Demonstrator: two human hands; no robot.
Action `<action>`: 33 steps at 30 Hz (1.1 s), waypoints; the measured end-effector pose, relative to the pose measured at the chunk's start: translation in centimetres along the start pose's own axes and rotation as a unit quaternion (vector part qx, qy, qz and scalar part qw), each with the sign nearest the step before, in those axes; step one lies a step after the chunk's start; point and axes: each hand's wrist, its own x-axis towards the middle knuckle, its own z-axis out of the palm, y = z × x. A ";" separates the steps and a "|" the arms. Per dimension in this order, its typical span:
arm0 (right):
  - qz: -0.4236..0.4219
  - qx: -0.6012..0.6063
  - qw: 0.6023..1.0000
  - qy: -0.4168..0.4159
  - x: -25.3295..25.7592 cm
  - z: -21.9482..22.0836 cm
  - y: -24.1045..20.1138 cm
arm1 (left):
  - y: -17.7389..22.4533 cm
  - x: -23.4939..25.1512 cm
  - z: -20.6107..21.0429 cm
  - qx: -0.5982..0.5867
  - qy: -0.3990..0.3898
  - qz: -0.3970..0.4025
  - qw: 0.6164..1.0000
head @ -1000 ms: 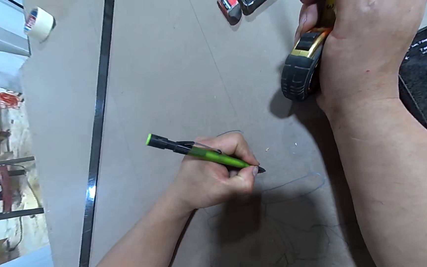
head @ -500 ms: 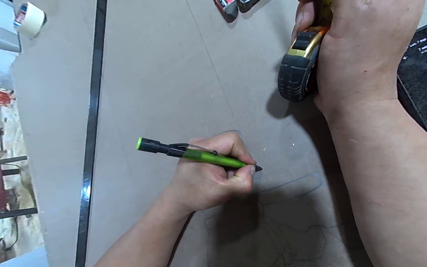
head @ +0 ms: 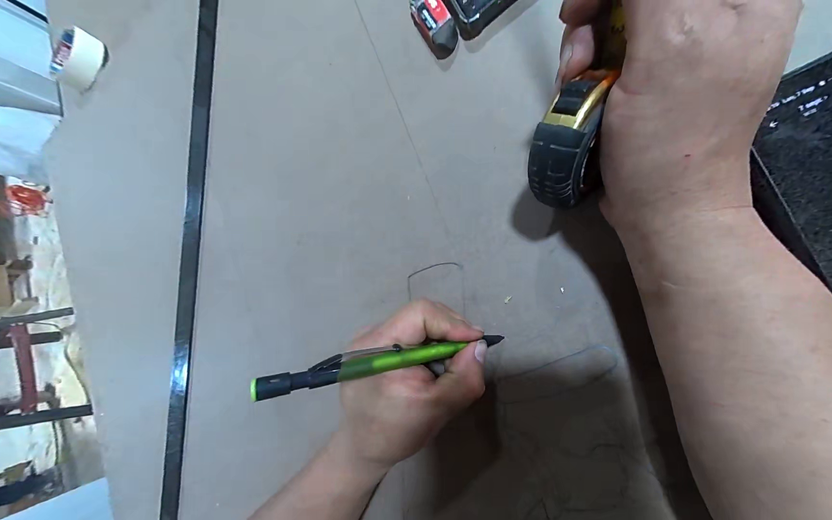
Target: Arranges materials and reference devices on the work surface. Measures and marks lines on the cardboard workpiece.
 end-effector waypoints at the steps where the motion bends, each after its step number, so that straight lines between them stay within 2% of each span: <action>1: -0.001 -0.001 1.000 0.000 0.0 0.0 0.0 | 0.0 0.0 0.0 -0.004 0.000 -0.003 1.000; 9: 0.002 -0.032 0.999 0.002 -0.3 -0.2 0.1 | 0.0 0.1 -0.1 0.005 -0.035 0.015 0.999; 15: 0.003 -0.047 0.999 -0.003 -0.5 -0.2 0.0 | 0.2 -0.1 0.2 0.037 0.006 0.005 0.999; 18: 0.000 -0.049 0.999 -0.003 -0.5 -0.2 0.0 | 0.1 0.1 0.0 0.036 -0.026 0.029 0.999; 23: 0.002 -0.045 0.999 -0.005 -0.5 -0.2 -0.1 | -0.6 0.7 -1.5 -0.098 -0.052 -0.014 0.994; 25: -0.007 -0.042 0.999 -0.009 -0.3 -0.2 0.0 | -0.7 2.5 -3.0 -0.090 -0.115 -0.031 0.989; 27: -0.008 -0.051 0.999 -0.011 -0.5 -0.1 -0.2 | -0.7 4.9 -4.0 -0.054 -0.214 -0.008 0.975; 30: 0.013 -0.049 0.999 0.002 -0.6 -0.1 -0.2 | -0.9 8.7 -3.7 -0.059 -0.366 0.052 0.927; 31: 0.003 -0.040 0.999 -0.007 -0.1 -0.8 0.9 | -0.9 9.5 -3.2 -0.070 -0.400 0.060 0.912; 33: -0.098 -0.038 0.989 -0.108 2.5 -5.2 7.4 | -0.8 10.3 -2.6 -0.072 -0.439 0.062 0.894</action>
